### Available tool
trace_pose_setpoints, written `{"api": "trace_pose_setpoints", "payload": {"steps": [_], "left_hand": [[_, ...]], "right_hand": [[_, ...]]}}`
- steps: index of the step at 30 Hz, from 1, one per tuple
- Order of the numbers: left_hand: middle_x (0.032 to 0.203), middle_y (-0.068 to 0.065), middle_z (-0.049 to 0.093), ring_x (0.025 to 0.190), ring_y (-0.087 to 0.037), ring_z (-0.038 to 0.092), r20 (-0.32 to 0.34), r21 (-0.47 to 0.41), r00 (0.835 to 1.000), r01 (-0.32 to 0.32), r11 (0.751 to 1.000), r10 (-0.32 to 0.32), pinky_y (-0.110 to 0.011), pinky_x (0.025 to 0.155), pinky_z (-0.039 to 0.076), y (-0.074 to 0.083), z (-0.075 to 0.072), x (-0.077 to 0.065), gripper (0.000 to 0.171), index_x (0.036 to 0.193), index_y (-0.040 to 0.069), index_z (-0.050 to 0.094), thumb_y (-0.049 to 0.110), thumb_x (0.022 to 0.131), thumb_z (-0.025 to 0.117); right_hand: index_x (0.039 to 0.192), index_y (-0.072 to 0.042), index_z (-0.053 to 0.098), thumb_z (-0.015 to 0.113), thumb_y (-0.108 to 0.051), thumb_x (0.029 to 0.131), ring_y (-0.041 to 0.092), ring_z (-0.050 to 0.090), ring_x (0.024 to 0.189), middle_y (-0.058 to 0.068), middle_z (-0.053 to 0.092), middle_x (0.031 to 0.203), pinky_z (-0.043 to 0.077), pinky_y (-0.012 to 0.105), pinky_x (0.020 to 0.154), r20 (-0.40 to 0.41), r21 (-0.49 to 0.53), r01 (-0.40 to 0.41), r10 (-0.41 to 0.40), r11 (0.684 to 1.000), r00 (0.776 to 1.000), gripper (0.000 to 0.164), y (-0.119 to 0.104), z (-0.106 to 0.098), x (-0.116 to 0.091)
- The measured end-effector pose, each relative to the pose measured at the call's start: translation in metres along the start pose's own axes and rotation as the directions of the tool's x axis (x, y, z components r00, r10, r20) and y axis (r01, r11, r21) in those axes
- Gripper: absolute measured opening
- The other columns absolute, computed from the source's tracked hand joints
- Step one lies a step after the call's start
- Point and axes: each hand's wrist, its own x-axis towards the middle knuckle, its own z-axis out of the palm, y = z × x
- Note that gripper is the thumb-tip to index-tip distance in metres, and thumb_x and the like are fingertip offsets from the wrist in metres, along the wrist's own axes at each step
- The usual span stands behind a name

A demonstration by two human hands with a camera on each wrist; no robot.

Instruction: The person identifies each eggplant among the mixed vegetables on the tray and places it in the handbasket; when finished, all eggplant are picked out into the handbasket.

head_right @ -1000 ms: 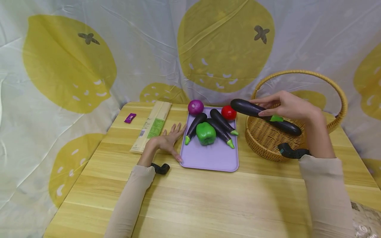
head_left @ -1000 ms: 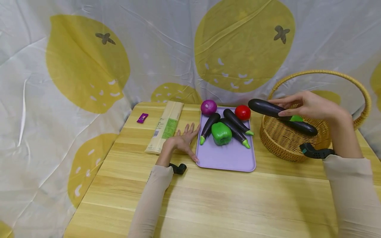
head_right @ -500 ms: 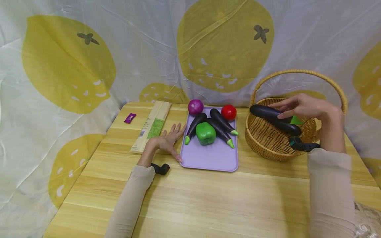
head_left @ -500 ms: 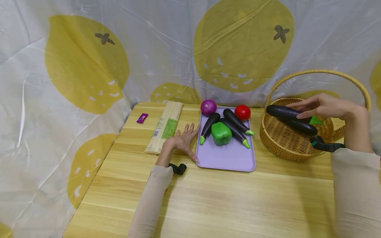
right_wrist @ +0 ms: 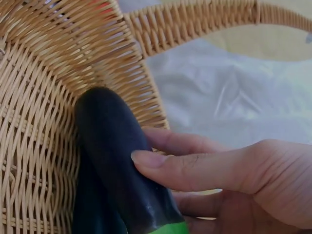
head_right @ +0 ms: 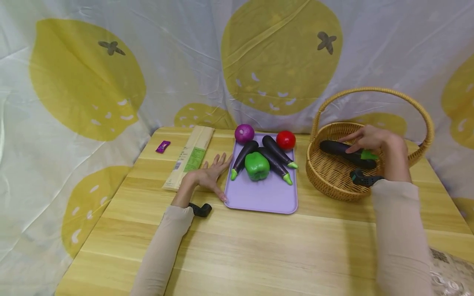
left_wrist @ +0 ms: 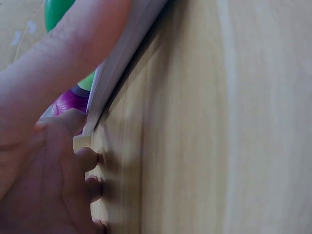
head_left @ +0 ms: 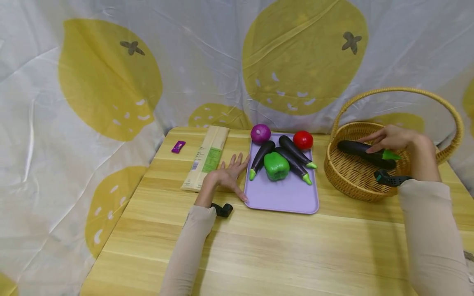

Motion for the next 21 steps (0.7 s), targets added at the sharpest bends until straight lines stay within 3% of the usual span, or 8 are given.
{"api": "trace_pose_setpoints", "payload": {"steps": [2, 3, 5, 10, 11, 15, 17, 21], "left_hand": [[0.17, -0.012, -0.029, 0.158, -0.032, -0.029, 0.006, 0.002, 1.0, -0.005, 1.0, 0.005, -0.063, 0.126, -0.016, 0.002, 0.0, 0.0, 0.15, 0.164, 0.026, -0.019, 0.053, 0.069, 0.094], [0.17, -0.012, -0.029, 0.158, -0.032, -0.029, 0.008, 0.004, 1.0, -0.007, 1.0, 0.007, -0.063, 0.126, -0.016, 0.002, 0.0, 0.0, 0.15, 0.164, 0.027, -0.019, 0.053, 0.069, 0.094], [0.17, -0.012, -0.029, 0.157, -0.032, -0.029, 0.014, 0.007, 1.0, -0.006, 1.0, 0.006, -0.063, 0.126, -0.016, 0.003, 0.0, 0.0, 0.15, 0.164, 0.027, -0.02, 0.053, 0.069, 0.093], [0.17, -0.013, -0.028, 0.158, -0.033, -0.028, 0.008, 0.014, 1.0, -0.003, 1.0, 0.003, -0.063, 0.127, -0.015, 0.003, -0.001, -0.001, 0.149, 0.164, 0.026, -0.019, 0.052, 0.07, 0.093], [0.17, -0.013, -0.029, 0.158, -0.033, -0.028, 0.008, 0.014, 1.0, -0.002, 1.0, 0.002, -0.063, 0.127, -0.015, 0.003, -0.001, -0.001, 0.149, 0.164, 0.026, -0.02, 0.052, 0.07, 0.093], [0.17, -0.013, -0.029, 0.158, -0.033, -0.028, 0.003, 0.01, 1.0, 0.004, 1.0, -0.004, -0.064, 0.126, -0.016, 0.002, -0.001, -0.002, 0.15, 0.164, 0.026, -0.02, 0.052, 0.069, 0.094], [0.17, -0.012, -0.029, 0.158, -0.033, -0.028, 0.002, 0.009, 1.0, 0.005, 1.0, -0.005, -0.064, 0.126, -0.016, 0.002, -0.002, -0.002, 0.15, 0.164, 0.026, -0.02, 0.052, 0.069, 0.094], [0.17, -0.012, -0.029, 0.158, -0.033, -0.028, 0.003, 0.011, 1.0, 0.002, 1.0, -0.002, -0.064, 0.126, -0.015, 0.002, -0.001, -0.001, 0.15, 0.164, 0.026, -0.021, 0.054, 0.069, 0.093]], "right_hand": [[0.152, -0.001, 0.049, 0.068, -0.023, 0.1, 0.008, 0.026, 0.045, 0.004, 0.074, 0.086, 0.039, 0.027, 0.047, 0.022, 0.061, -0.024, 0.022, 0.998, 1.0, 0.059, 0.006, 0.003, 0.003], [0.152, -0.001, 0.048, 0.068, -0.023, 0.101, 0.007, 0.026, 0.046, 0.005, 0.077, 0.093, 0.039, 0.026, 0.047, 0.024, 0.072, -0.023, 0.022, 0.997, 0.999, 0.059, 0.008, 0.004, 0.004], [0.151, -0.001, 0.049, 0.068, -0.024, 0.1, 0.006, 0.029, 0.047, 0.011, 0.077, 0.095, 0.039, 0.026, 0.049, 0.021, 0.086, -0.02, 0.019, 0.996, 1.0, 0.059, 0.011, 0.008, 0.006], [0.148, 0.001, 0.053, 0.072, -0.021, 0.098, 0.008, 0.032, 0.049, 0.029, 0.07, 0.125, 0.04, 0.029, 0.051, -0.036, 0.098, -0.009, 0.013, 0.995, 0.999, 0.057, 0.011, 0.013, 0.013], [0.147, 0.001, 0.054, 0.072, -0.02, 0.097, 0.009, 0.041, 0.053, 0.032, 0.068, 0.128, 0.042, 0.027, 0.053, -0.05, 0.094, -0.002, 0.007, 0.996, 0.999, 0.057, 0.01, 0.013, 0.013], [0.144, 0.0, 0.058, 0.077, -0.017, 0.094, 0.03, 0.07, 0.092, 0.037, 0.062, 0.135, 0.052, 0.026, 0.067, -0.091, 0.081, 0.032, -0.025, 0.996, 0.996, 0.057, 0.01, 0.016, 0.015], [0.143, 0.0, 0.059, 0.079, -0.017, 0.092, 0.045, 0.065, 0.118, 0.038, 0.059, 0.137, 0.055, 0.025, 0.074, -0.097, 0.073, 0.045, -0.038, 0.996, 0.995, 0.058, 0.01, 0.016, 0.016], [0.142, -0.001, 0.06, 0.082, -0.016, 0.089, 0.052, 0.056, 0.128, 0.038, 0.058, 0.139, 0.053, 0.023, 0.074, -0.093, 0.093, 0.033, -0.024, 0.995, 0.995, 0.059, 0.009, 0.018, 0.017]]}}
